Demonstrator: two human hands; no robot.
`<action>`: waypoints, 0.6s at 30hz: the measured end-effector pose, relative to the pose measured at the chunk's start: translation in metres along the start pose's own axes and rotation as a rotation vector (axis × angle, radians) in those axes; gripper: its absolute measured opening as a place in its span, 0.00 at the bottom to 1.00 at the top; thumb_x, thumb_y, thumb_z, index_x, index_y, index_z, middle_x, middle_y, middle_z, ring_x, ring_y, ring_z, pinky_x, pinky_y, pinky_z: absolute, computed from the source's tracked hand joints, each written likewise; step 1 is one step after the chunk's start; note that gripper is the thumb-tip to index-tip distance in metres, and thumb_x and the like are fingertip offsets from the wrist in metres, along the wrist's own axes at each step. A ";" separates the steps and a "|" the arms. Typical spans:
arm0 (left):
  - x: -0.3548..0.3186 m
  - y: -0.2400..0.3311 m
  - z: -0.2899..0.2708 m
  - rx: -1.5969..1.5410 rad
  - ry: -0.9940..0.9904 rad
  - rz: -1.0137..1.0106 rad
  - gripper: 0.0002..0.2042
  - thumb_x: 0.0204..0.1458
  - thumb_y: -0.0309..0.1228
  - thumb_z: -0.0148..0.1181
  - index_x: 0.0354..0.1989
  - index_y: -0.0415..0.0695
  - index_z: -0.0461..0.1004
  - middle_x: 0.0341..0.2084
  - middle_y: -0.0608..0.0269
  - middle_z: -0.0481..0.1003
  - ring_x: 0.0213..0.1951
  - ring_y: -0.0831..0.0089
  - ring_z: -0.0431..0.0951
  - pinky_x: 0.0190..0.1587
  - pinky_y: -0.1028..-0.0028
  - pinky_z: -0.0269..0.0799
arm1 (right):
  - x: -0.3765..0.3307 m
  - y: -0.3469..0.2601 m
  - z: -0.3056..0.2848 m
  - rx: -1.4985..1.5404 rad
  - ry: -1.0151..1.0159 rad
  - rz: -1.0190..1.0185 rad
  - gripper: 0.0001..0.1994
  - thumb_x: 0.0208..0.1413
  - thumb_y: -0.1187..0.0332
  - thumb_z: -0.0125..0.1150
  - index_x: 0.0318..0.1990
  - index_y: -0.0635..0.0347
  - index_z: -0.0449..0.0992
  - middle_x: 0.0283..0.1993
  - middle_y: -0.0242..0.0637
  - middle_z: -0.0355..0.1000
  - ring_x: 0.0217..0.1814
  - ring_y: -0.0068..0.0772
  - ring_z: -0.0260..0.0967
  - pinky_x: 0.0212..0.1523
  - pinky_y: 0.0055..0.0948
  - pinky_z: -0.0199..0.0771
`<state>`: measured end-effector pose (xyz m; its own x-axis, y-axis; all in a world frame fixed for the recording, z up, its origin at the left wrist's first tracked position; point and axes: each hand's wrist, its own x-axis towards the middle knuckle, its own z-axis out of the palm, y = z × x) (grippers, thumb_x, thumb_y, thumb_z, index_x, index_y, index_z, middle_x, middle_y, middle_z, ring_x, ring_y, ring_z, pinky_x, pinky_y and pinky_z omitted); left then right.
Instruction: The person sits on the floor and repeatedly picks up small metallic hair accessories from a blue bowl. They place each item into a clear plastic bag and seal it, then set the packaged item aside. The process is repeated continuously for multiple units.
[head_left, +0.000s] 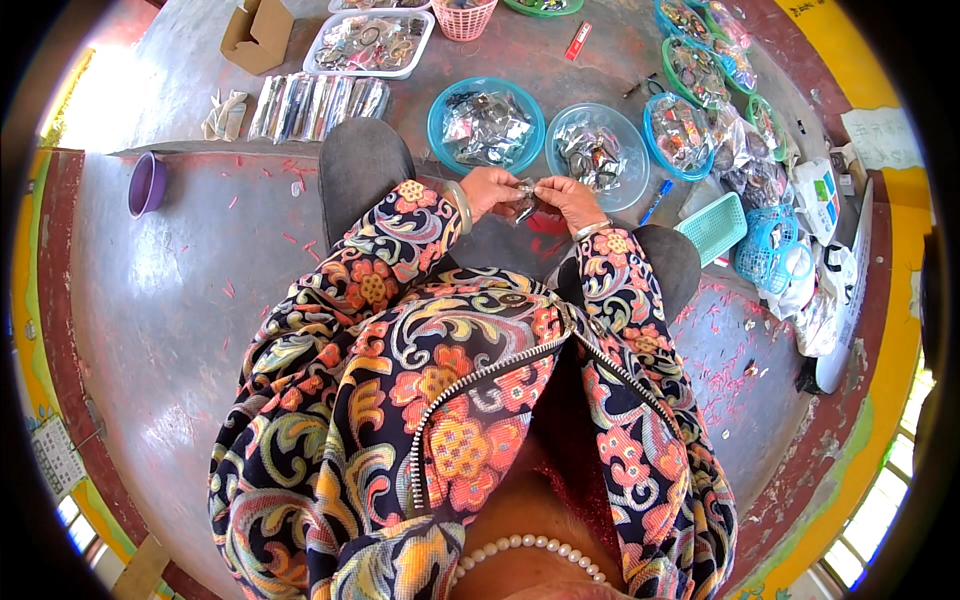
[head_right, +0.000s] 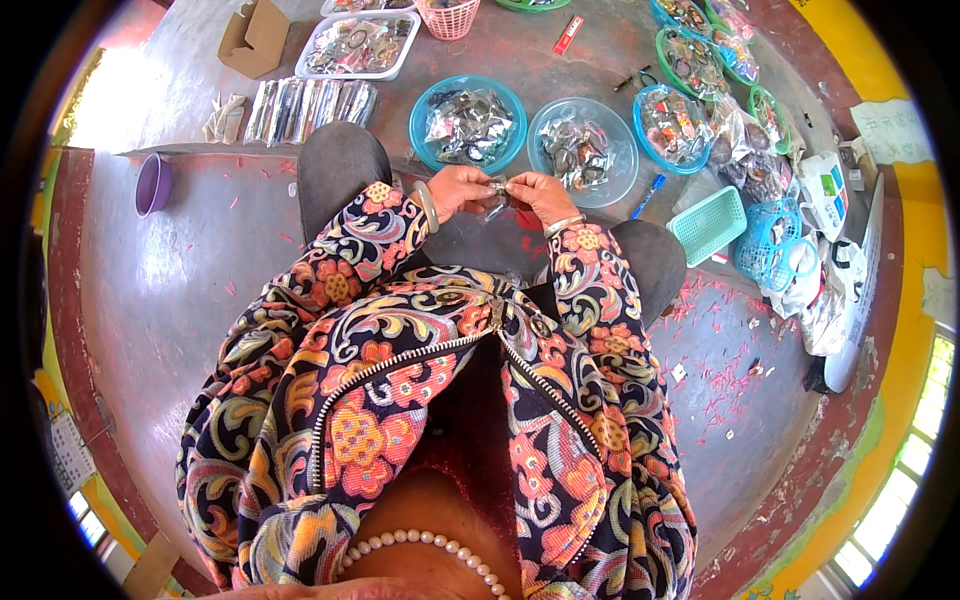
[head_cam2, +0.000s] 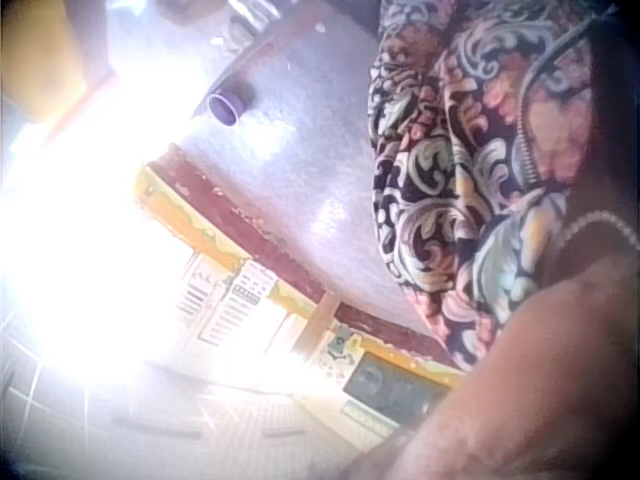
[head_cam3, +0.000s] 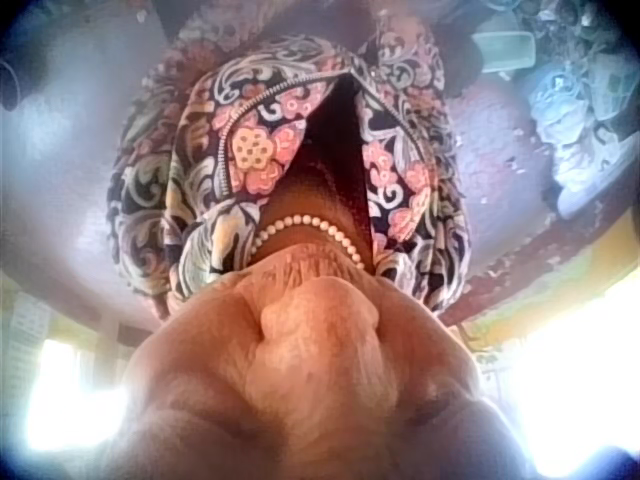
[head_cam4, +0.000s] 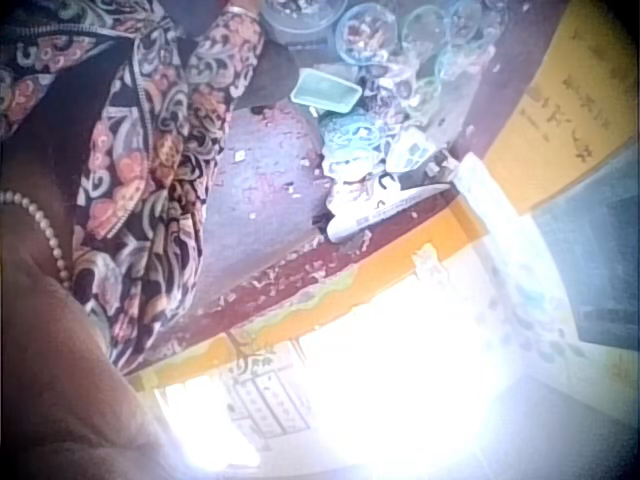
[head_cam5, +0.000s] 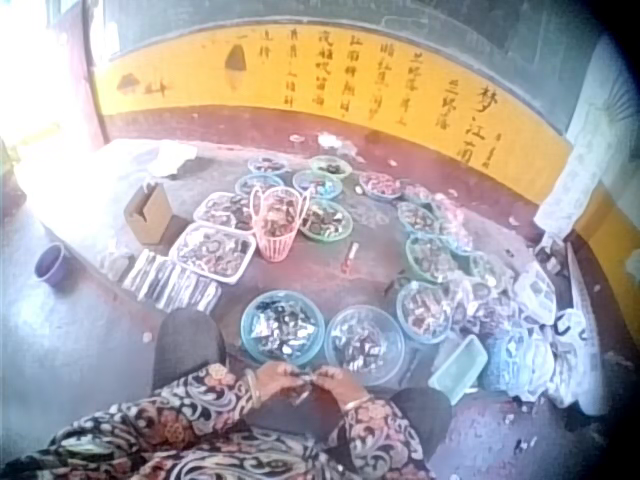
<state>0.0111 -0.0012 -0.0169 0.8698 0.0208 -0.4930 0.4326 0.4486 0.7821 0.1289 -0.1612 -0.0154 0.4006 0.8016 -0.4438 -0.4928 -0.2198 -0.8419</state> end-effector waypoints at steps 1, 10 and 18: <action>0.001 -0.001 -0.001 0.011 0.015 -0.008 0.08 0.45 0.26 0.55 0.34 0.38 0.69 0.29 0.63 0.72 0.31 0.76 0.73 0.32 0.79 0.70 | 0.000 -0.001 0.000 -0.013 0.005 -0.002 0.08 0.48 0.70 0.55 0.33 0.66 0.70 0.28 0.31 0.69 0.27 0.18 0.65 0.30 0.16 0.66; 0.001 -0.002 0.000 -0.023 0.032 0.015 0.08 0.45 0.26 0.54 0.32 0.36 0.68 0.27 0.61 0.72 0.29 0.75 0.74 0.33 0.77 0.71 | 0.003 -0.001 -0.004 -0.142 0.016 -0.049 0.08 0.46 0.70 0.57 0.31 0.66 0.71 0.26 0.30 0.69 0.26 0.17 0.63 0.28 0.15 0.64; -0.001 0.000 0.001 0.016 -0.050 0.018 0.13 0.45 0.26 0.53 0.40 0.37 0.66 0.32 0.63 0.71 0.31 0.78 0.73 0.32 0.79 0.71 | 0.000 -0.005 0.003 -0.305 -0.002 -0.079 0.08 0.45 0.70 0.59 0.31 0.67 0.71 0.27 0.30 0.69 0.27 0.15 0.63 0.29 0.15 0.64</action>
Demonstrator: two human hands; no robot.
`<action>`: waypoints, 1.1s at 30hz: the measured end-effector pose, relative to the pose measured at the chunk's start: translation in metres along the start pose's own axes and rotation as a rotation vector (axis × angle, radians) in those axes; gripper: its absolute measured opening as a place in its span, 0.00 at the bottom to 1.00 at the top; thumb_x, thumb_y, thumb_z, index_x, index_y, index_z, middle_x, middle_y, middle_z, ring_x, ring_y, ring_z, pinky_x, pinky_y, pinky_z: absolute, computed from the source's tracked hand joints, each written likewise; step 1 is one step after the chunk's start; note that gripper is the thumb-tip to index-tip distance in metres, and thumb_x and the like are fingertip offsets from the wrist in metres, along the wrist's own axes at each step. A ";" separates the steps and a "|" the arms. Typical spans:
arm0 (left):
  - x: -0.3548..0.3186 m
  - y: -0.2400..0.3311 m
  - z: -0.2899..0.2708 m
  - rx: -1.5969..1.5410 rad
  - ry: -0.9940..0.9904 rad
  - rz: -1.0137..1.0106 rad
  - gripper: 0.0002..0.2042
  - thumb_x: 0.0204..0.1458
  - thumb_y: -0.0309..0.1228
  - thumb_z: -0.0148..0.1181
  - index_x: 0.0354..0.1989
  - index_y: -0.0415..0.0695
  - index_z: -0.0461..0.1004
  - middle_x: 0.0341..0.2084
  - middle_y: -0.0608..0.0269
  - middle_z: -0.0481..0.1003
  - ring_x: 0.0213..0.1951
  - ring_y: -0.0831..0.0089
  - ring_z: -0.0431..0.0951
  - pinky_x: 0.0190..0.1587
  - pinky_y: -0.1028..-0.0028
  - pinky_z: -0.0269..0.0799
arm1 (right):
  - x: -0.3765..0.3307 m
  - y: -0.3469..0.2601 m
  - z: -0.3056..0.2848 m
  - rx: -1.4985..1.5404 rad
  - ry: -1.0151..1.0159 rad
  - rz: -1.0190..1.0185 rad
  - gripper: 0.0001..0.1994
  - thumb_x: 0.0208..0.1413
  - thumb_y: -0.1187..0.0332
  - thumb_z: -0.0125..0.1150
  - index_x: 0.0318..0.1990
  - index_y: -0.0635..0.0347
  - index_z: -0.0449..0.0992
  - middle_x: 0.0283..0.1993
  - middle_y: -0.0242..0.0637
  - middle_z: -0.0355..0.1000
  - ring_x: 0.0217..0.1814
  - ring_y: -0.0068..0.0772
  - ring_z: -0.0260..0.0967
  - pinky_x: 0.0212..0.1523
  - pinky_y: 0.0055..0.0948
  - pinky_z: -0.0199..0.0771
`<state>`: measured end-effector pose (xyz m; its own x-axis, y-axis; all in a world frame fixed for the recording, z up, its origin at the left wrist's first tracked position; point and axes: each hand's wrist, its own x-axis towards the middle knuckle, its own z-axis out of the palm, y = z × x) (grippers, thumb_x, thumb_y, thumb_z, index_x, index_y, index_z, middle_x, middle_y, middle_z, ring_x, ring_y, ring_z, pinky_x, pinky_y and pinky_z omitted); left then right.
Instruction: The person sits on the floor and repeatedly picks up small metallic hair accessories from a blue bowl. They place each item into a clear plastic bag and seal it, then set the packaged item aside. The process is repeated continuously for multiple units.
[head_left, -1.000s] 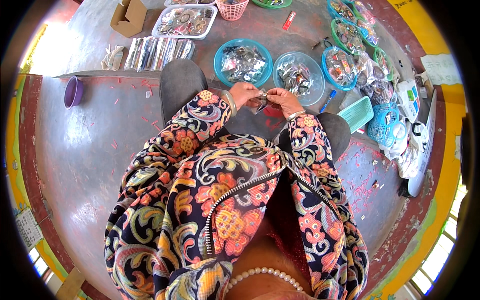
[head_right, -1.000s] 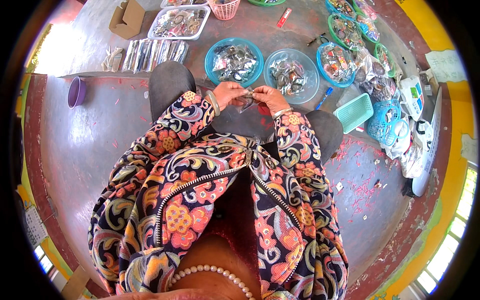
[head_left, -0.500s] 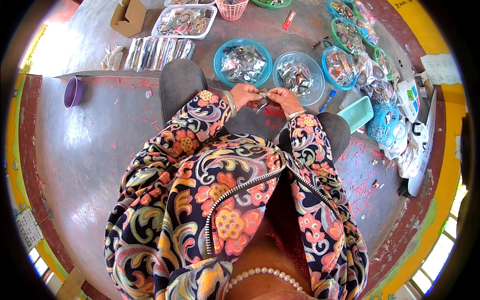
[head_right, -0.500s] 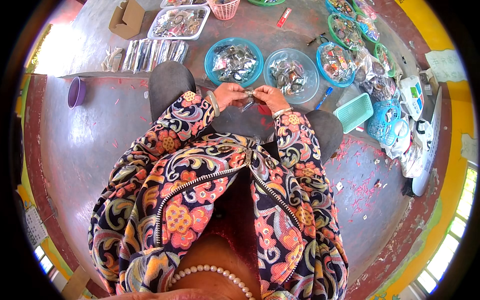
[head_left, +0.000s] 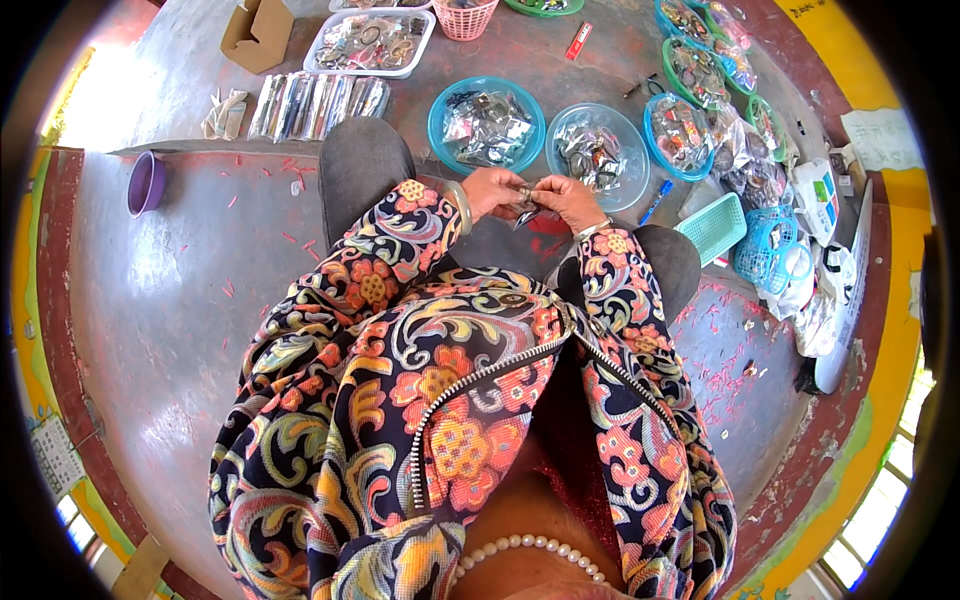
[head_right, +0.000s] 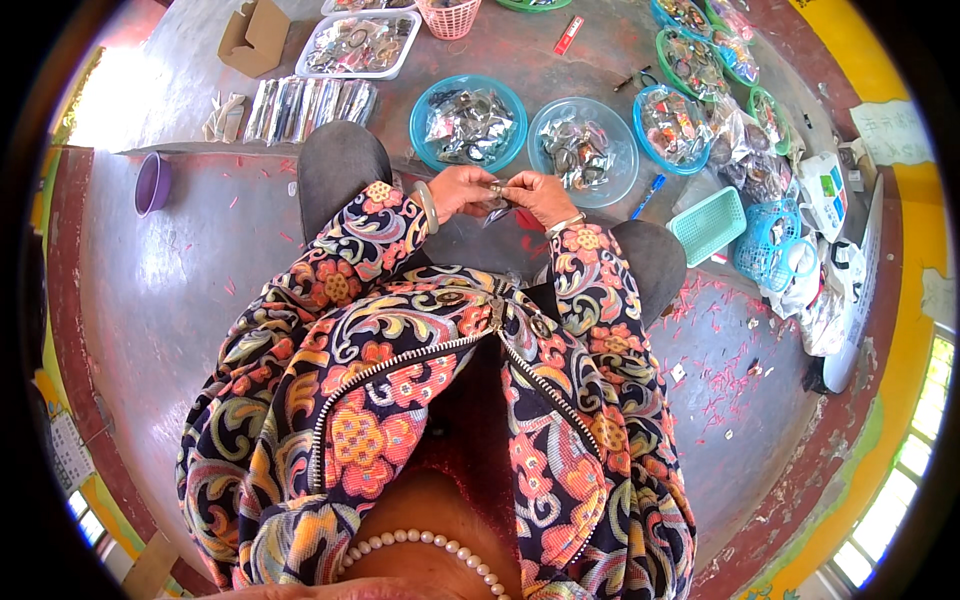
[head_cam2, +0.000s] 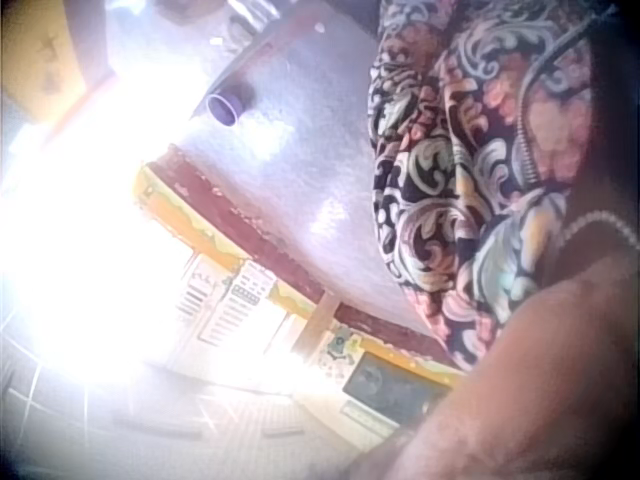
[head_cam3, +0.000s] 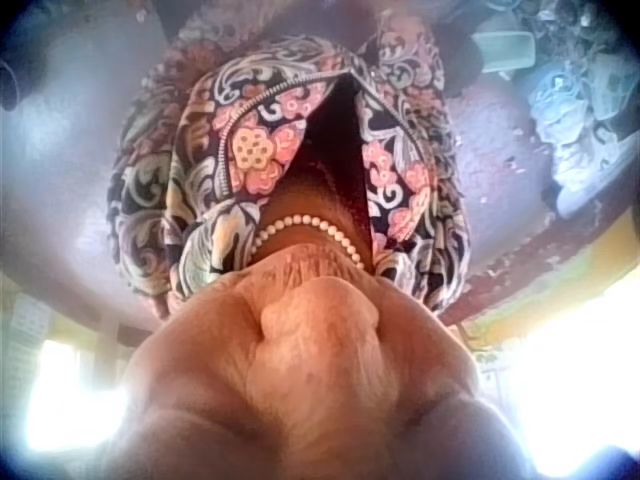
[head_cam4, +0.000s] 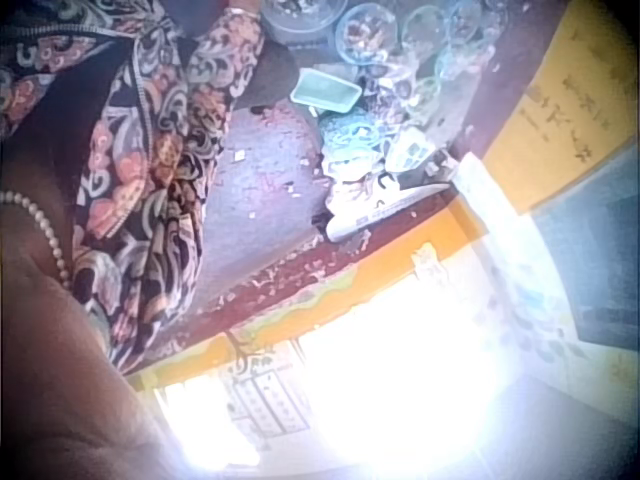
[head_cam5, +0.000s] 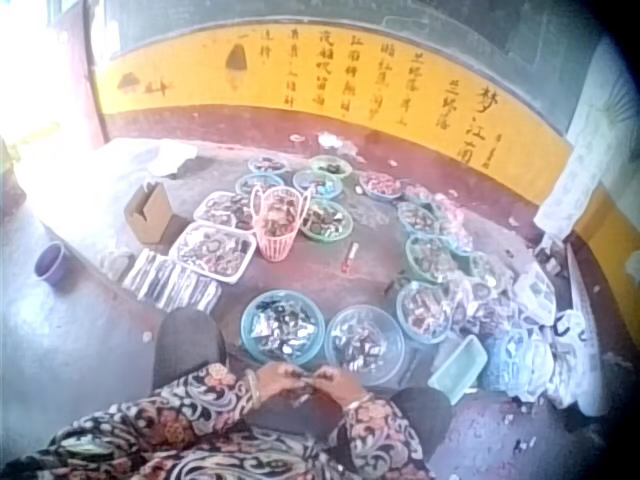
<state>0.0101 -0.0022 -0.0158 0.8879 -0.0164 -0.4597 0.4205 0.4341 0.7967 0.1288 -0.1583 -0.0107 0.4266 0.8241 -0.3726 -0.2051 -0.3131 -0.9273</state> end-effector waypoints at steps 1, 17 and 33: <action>0.000 0.000 0.000 0.007 -0.006 -0.009 0.13 0.45 0.26 0.53 0.40 0.38 0.66 0.32 0.63 0.71 0.31 0.78 0.73 0.32 0.79 0.71 | 0.000 0.000 0.000 -0.006 0.004 -0.002 0.08 0.45 0.70 0.59 0.31 0.67 0.71 0.27 0.29 0.69 0.27 0.15 0.63 0.28 0.15 0.64; -0.001 0.003 0.005 0.224 0.059 0.094 0.10 0.49 0.30 0.51 0.34 0.36 0.67 0.27 0.60 0.72 0.25 0.76 0.74 0.27 0.78 0.72 | 0.004 0.006 0.000 0.006 0.017 0.022 0.10 0.47 0.67 0.57 0.31 0.67 0.72 0.25 0.28 0.68 0.25 0.15 0.61 0.26 0.16 0.63; 0.001 -0.003 0.002 0.005 0.036 0.058 0.09 0.46 0.26 0.53 0.35 0.35 0.67 0.31 0.59 0.71 0.33 0.73 0.74 0.33 0.77 0.72 | 0.004 0.010 0.000 0.412 0.100 -0.065 0.07 0.43 0.80 0.55 0.32 0.64 0.68 0.29 0.30 0.67 0.30 0.18 0.64 0.33 0.16 0.65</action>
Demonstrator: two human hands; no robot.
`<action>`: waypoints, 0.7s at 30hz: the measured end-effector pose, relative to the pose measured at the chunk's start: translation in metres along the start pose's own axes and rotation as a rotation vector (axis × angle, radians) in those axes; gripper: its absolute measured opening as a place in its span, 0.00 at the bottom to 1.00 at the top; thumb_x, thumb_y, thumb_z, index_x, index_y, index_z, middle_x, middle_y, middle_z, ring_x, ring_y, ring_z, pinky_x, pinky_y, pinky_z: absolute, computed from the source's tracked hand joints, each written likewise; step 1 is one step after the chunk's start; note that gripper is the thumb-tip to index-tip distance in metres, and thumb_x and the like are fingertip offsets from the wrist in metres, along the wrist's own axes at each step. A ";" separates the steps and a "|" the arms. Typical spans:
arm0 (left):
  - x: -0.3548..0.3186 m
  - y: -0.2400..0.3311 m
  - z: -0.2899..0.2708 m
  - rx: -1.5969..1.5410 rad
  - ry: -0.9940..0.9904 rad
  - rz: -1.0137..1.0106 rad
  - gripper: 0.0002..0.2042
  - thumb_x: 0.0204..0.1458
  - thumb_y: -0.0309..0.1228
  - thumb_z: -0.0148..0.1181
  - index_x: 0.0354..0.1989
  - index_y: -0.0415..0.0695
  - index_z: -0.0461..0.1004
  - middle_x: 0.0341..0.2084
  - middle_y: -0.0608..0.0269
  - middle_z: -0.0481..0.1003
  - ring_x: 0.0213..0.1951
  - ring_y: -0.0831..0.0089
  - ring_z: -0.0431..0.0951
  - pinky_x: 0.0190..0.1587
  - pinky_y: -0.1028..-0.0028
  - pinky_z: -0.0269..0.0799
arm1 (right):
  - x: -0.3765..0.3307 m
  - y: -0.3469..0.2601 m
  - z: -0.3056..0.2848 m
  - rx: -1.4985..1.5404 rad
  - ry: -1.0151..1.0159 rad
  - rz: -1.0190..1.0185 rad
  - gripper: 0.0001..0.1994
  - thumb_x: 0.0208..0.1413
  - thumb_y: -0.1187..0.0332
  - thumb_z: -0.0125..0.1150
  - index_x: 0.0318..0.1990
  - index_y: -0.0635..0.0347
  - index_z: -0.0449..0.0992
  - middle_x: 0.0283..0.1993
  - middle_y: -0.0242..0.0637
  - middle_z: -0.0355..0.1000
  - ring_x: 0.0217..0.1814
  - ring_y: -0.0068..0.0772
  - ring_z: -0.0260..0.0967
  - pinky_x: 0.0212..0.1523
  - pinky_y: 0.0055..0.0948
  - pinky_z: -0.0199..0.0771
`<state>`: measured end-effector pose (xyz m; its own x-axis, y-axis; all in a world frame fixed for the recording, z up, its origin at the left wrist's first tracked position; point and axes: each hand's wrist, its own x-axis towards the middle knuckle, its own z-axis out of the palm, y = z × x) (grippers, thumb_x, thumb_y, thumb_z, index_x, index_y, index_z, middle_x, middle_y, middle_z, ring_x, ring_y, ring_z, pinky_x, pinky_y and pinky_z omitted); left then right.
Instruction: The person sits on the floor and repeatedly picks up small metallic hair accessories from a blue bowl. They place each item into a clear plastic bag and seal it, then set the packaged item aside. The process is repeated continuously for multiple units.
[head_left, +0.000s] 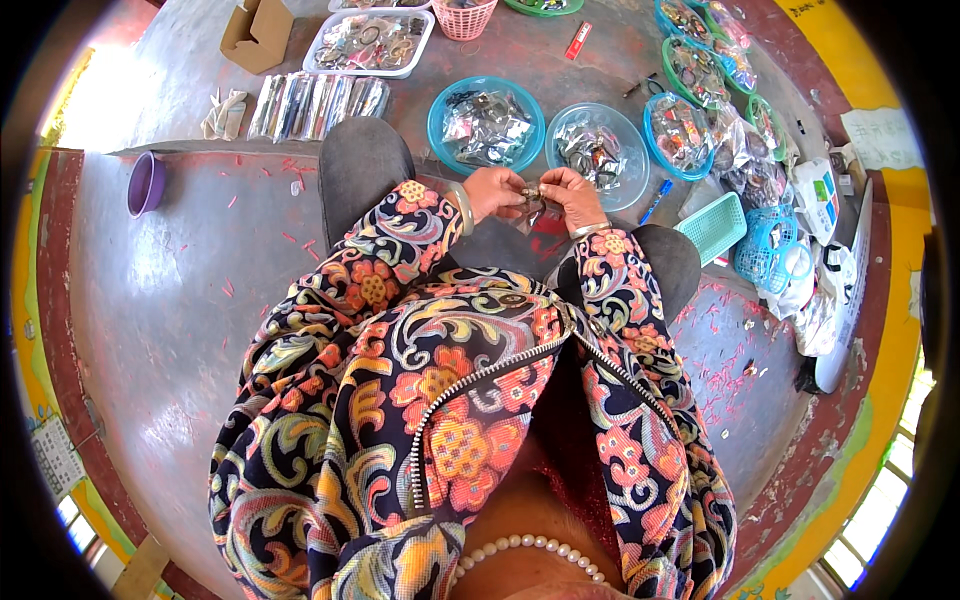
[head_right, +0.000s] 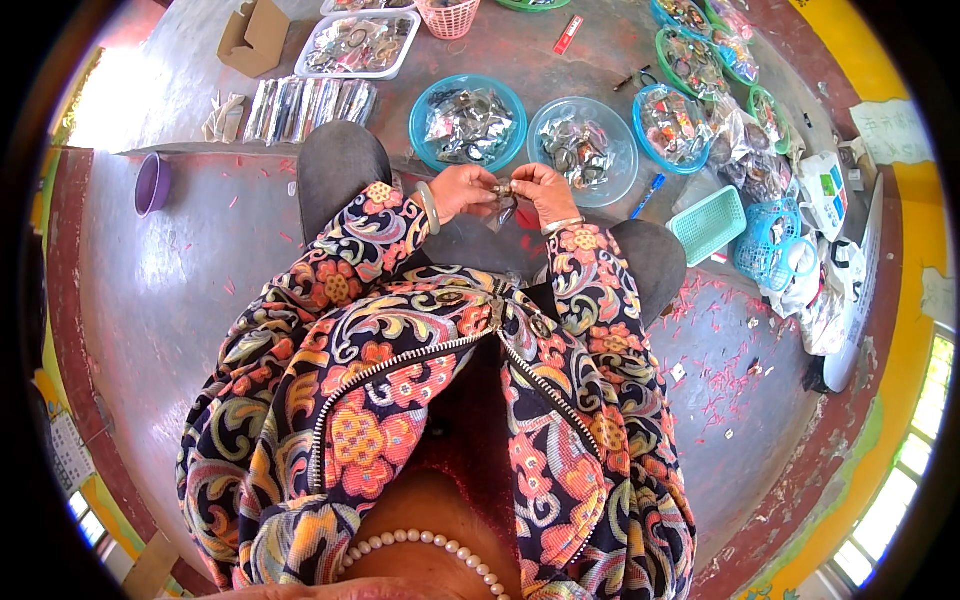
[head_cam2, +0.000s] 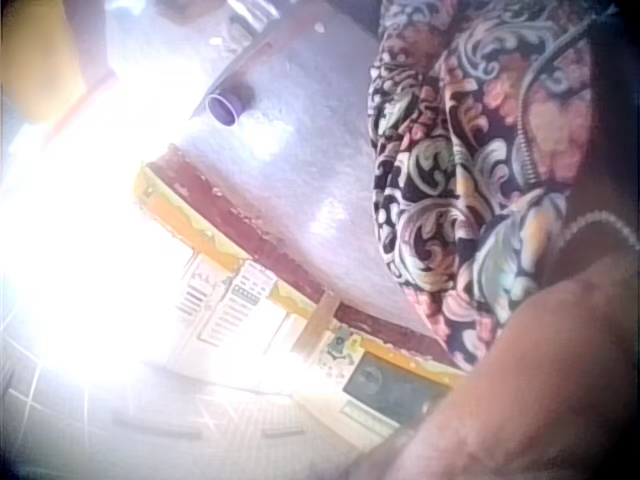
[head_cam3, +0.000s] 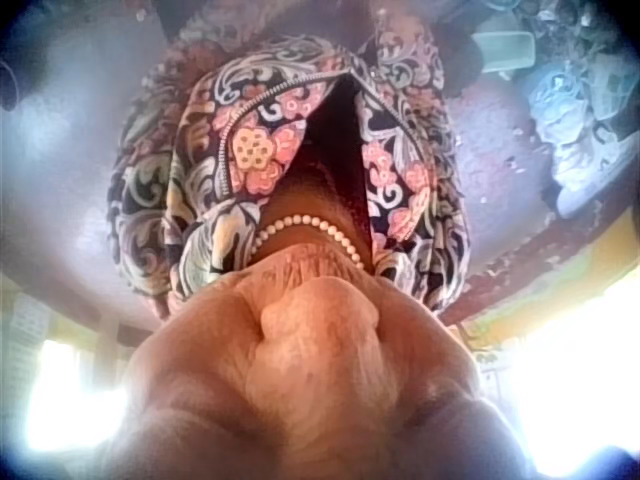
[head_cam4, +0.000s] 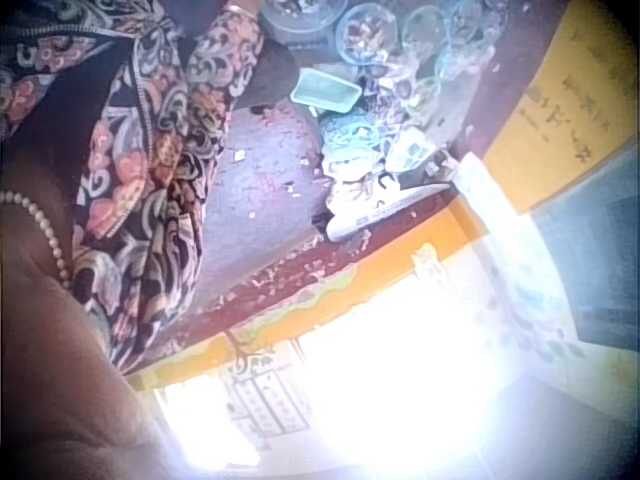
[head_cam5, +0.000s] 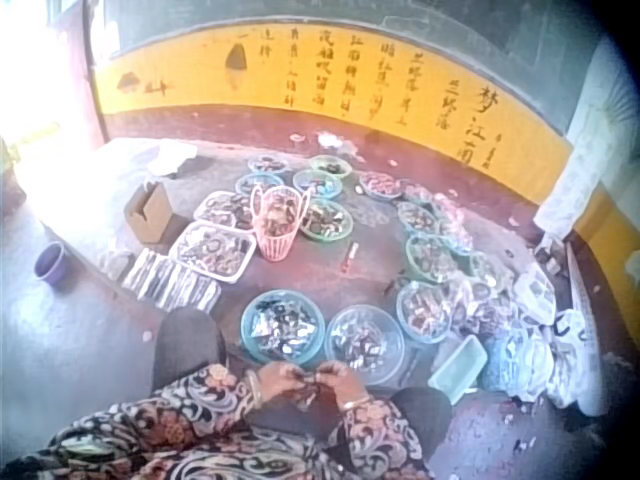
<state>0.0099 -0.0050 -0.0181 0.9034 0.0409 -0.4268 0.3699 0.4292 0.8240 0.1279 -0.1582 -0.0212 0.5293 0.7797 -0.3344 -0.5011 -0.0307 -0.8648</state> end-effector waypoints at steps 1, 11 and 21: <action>0.001 -0.002 -0.001 -0.066 0.003 -0.013 0.10 0.45 0.25 0.54 0.36 0.35 0.67 0.32 0.59 0.71 0.34 0.73 0.73 0.35 0.77 0.72 | 0.001 0.001 0.001 -0.030 0.002 -0.054 0.07 0.43 0.80 0.55 0.32 0.64 0.68 0.29 0.30 0.67 0.30 0.18 0.64 0.34 0.16 0.65; 0.002 0.002 -0.005 -0.146 0.066 -0.030 0.08 0.44 0.23 0.54 0.34 0.35 0.70 0.29 0.60 0.73 0.31 0.74 0.74 0.35 0.76 0.72 | -0.005 -0.008 0.013 -0.070 0.062 -0.091 0.07 0.45 0.73 0.56 0.32 0.64 0.70 0.28 0.29 0.67 0.29 0.17 0.62 0.34 0.15 0.63; -0.002 0.009 -0.003 -0.134 0.012 -0.064 0.13 0.44 0.28 0.56 0.38 0.38 0.68 0.29 0.61 0.73 0.30 0.74 0.74 0.34 0.77 0.71 | -0.002 0.003 0.004 -0.139 0.119 0.013 0.14 0.46 0.62 0.58 0.34 0.65 0.74 0.27 0.30 0.70 0.27 0.17 0.63 0.31 0.16 0.63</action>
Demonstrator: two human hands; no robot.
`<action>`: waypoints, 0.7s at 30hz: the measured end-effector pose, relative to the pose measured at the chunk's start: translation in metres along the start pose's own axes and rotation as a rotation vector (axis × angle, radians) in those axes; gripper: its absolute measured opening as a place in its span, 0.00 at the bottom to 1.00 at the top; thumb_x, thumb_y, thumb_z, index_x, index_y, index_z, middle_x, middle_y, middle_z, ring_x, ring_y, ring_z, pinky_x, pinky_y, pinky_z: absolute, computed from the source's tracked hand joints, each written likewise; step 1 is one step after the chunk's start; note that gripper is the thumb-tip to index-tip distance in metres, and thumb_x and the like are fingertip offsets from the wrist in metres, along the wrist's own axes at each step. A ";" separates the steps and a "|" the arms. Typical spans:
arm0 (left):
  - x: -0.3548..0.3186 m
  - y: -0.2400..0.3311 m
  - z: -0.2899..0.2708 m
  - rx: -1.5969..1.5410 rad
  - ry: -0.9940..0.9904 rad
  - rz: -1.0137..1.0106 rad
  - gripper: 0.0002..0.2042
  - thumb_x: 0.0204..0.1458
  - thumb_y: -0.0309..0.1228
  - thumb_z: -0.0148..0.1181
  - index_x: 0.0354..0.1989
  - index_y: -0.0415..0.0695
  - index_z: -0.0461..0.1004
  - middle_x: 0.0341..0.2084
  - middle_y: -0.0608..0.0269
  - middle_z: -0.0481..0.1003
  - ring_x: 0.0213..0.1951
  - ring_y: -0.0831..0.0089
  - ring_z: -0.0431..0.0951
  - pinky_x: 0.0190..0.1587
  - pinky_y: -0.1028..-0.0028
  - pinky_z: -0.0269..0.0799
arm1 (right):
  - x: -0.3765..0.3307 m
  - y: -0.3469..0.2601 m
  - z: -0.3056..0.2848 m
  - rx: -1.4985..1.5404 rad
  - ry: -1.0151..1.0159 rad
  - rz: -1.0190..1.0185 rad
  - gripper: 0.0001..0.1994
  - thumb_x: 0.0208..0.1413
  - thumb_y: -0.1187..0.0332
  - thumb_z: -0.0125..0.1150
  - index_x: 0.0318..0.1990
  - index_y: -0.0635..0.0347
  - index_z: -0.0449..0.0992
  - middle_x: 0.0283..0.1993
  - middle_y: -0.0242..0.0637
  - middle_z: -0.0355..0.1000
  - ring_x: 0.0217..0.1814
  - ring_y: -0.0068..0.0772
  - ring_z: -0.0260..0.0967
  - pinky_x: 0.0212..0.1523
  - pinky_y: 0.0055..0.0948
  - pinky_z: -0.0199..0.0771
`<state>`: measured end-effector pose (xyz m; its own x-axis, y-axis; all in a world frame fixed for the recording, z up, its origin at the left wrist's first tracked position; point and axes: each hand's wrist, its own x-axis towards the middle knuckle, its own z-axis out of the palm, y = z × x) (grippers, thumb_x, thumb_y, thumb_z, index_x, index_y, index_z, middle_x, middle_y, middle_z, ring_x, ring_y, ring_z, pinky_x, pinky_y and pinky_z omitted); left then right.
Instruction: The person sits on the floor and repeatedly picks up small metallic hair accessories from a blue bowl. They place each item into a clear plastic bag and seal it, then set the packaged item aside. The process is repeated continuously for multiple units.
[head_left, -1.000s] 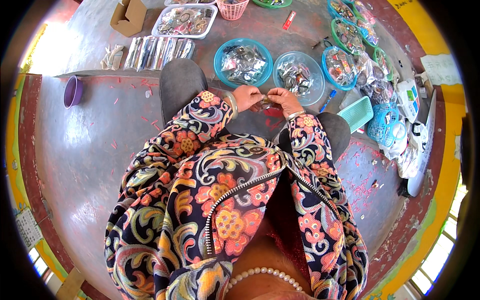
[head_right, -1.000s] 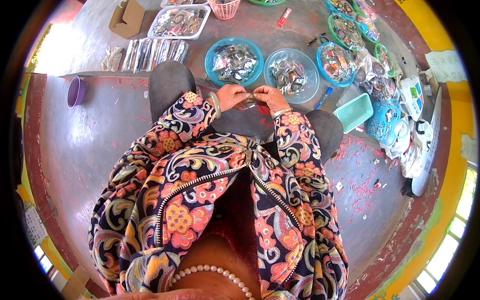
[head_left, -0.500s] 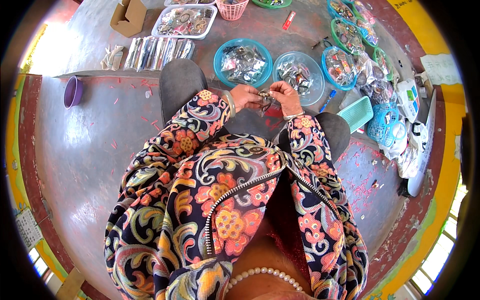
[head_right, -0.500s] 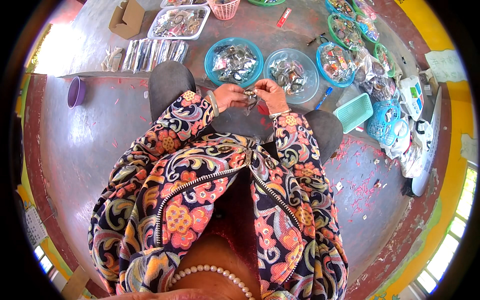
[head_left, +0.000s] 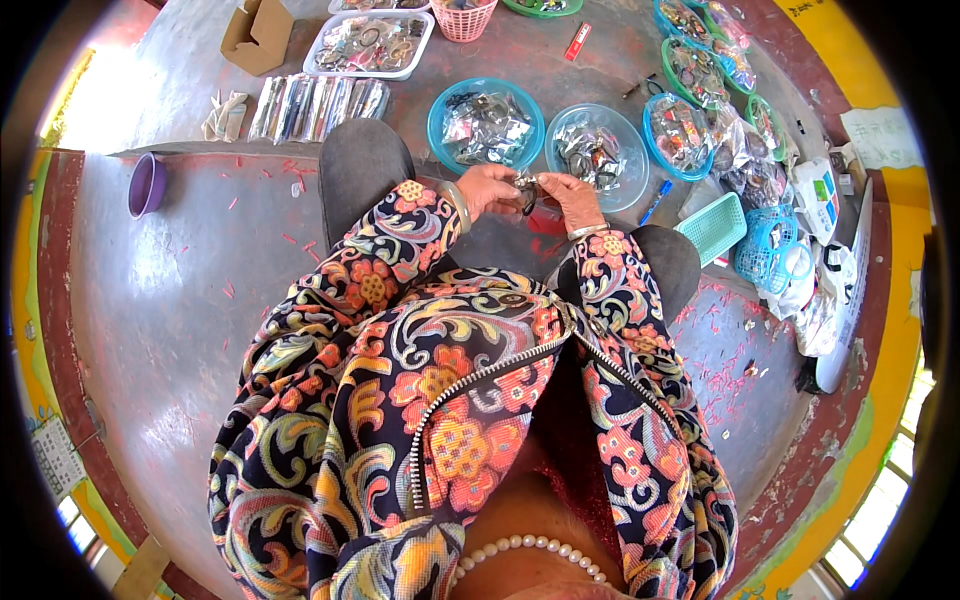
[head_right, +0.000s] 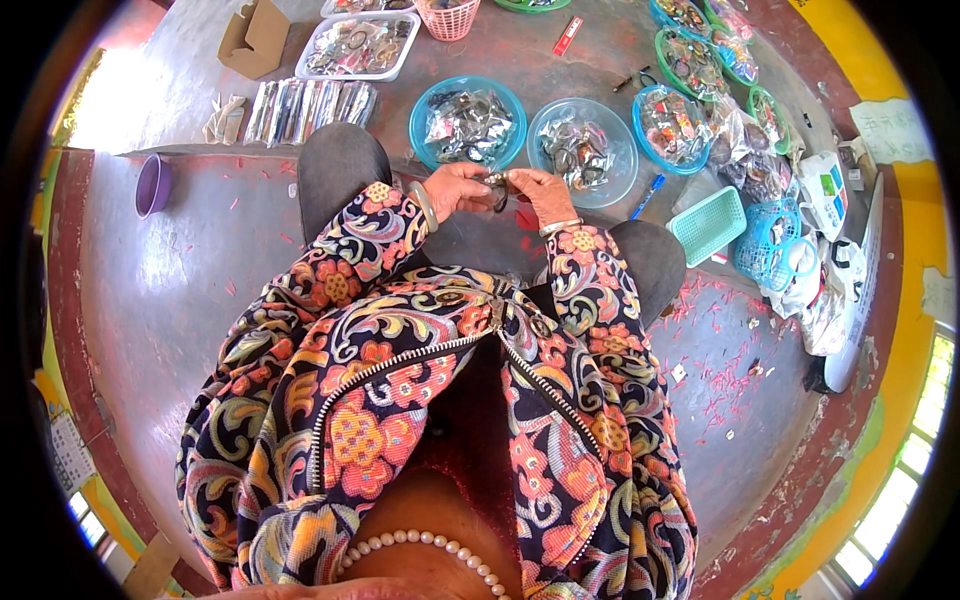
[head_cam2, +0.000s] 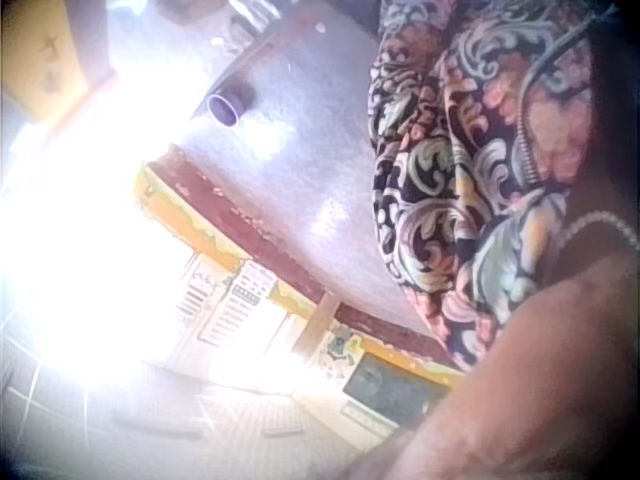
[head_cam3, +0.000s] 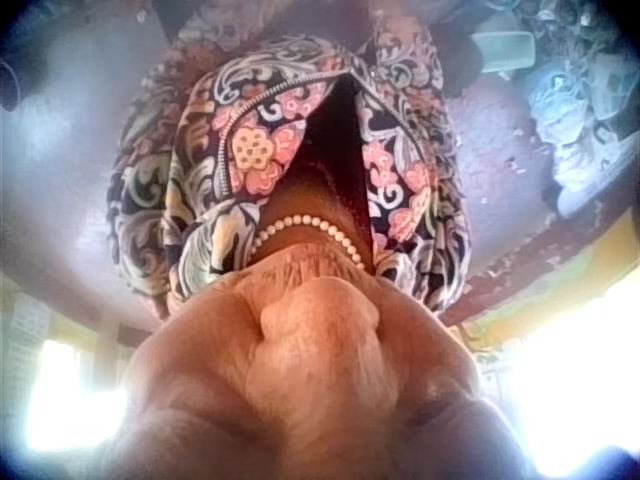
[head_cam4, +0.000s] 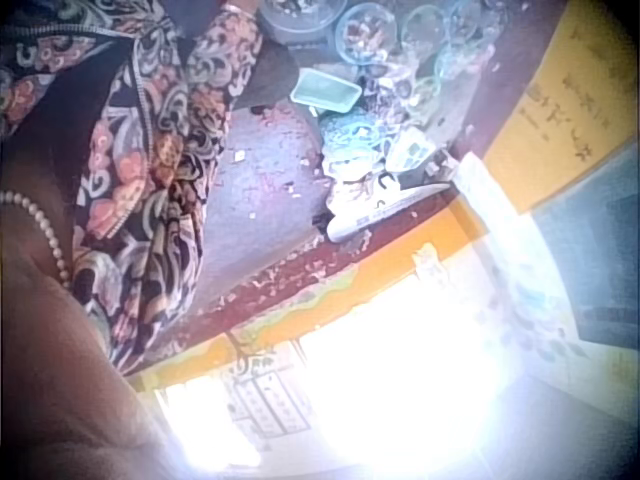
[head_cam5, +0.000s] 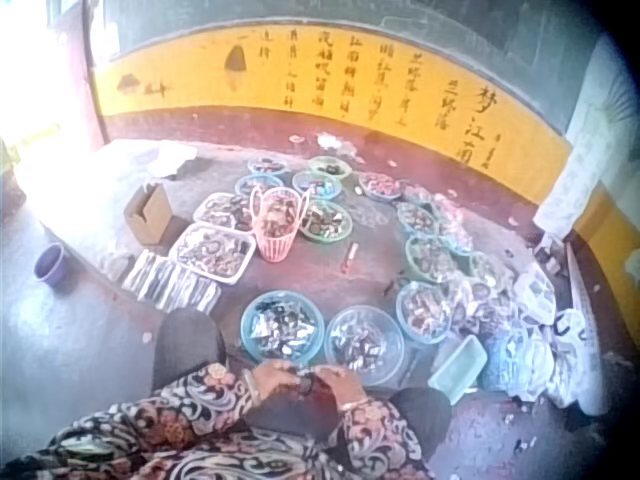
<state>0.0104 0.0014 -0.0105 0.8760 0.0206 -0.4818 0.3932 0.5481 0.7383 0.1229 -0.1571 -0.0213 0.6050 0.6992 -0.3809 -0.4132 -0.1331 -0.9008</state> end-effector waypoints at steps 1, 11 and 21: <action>-0.002 0.002 0.002 0.024 -0.004 -0.019 0.14 0.44 0.30 0.56 0.39 0.39 0.67 0.29 0.61 0.73 0.30 0.74 0.74 0.34 0.77 0.71 | 0.000 0.000 0.000 -0.018 -0.001 0.000 0.14 0.46 0.62 0.58 0.34 0.65 0.74 0.27 0.29 0.70 0.28 0.17 0.63 0.31 0.16 0.63; -0.007 0.007 0.012 0.132 0.128 -0.005 0.15 0.46 0.38 0.55 0.39 0.41 0.68 0.28 0.64 0.72 0.25 0.78 0.73 0.19 0.82 0.66 | -0.001 -0.002 0.000 -0.037 -0.094 0.016 0.11 0.48 0.65 0.56 0.35 0.63 0.74 0.28 0.28 0.70 0.28 0.15 0.63 0.30 0.15 0.63; 0.001 -0.001 0.007 0.099 0.295 0.097 0.11 0.47 0.32 0.53 0.35 0.37 0.70 0.24 0.63 0.72 0.24 0.80 0.72 0.20 0.82 0.70 | 0.001 0.001 0.003 -0.044 -0.128 0.022 0.10 0.48 0.68 0.56 0.36 0.65 0.72 0.29 0.30 0.70 0.29 0.17 0.65 0.32 0.15 0.64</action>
<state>0.0128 -0.0053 -0.0087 0.7974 0.3184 -0.5126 0.3501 0.4477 0.8228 0.1211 -0.1548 -0.0216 0.5031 0.7796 -0.3731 -0.3931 -0.1780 -0.9021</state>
